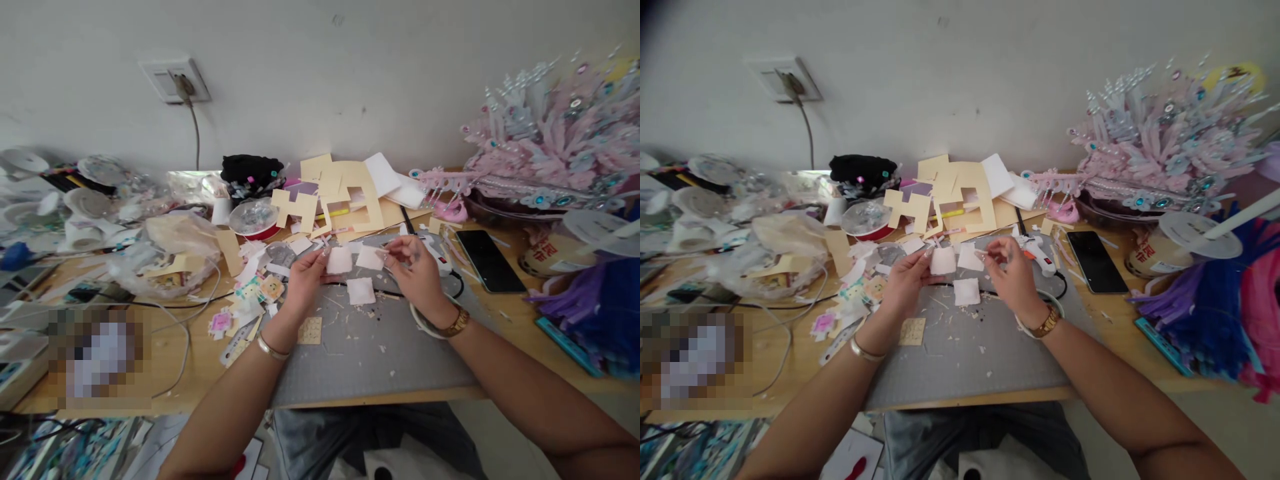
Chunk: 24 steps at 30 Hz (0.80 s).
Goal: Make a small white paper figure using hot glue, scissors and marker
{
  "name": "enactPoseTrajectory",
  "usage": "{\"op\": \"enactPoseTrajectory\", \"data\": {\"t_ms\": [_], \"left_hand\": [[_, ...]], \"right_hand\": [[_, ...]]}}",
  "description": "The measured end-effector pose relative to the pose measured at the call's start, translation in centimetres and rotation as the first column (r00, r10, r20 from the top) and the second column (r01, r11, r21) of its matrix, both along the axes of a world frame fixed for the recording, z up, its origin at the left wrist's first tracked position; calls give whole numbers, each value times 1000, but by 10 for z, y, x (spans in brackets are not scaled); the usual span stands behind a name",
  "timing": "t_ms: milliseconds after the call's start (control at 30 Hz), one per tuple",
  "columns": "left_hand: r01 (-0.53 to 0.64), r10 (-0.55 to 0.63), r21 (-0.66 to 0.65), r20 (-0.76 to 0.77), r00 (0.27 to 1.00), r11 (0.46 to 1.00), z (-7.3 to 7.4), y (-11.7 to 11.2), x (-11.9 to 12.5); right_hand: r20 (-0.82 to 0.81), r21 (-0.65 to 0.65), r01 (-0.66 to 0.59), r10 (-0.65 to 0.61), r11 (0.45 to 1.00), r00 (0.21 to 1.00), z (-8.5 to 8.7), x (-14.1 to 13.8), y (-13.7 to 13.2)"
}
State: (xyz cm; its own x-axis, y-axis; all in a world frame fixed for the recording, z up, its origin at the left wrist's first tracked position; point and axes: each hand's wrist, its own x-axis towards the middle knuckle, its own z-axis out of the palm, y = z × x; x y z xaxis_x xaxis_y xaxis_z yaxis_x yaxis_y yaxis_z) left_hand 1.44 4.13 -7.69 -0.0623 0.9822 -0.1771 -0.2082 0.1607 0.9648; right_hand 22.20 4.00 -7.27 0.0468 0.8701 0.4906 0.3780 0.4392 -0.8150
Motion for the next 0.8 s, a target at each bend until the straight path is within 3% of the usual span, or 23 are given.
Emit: {"op": "enactPoseTrajectory", "data": {"t_ms": [100,200,300,400,500,633,800], "left_hand": [[-119,131,57,-310,942,991,-5,12,-15],[-127,199,157,-631,750,979,-5,18,-28],[-71,163,149,-818,552,986,-2,17,-34],[-22,95,95,-899,428,995,1,14,-33],[15,57,66,-933,356,998,3,12,-30],[46,74,90,-956,285,995,1,12,-31],[105,179,203,-964,197,974,-2,12,-32]], "right_hand": [[80,-30,26,-23,999,996,12,6,17],[304,-141,45,0,989,953,25,3,37],[496,-267,56,87,962,864,28,-9,51],[617,-318,36,177,947,767,25,-23,57],[720,-251,36,162,967,675,26,-28,62],[827,-128,111,44,986,561,46,-13,82],[892,-39,261,-84,965,444,74,22,131]]}}
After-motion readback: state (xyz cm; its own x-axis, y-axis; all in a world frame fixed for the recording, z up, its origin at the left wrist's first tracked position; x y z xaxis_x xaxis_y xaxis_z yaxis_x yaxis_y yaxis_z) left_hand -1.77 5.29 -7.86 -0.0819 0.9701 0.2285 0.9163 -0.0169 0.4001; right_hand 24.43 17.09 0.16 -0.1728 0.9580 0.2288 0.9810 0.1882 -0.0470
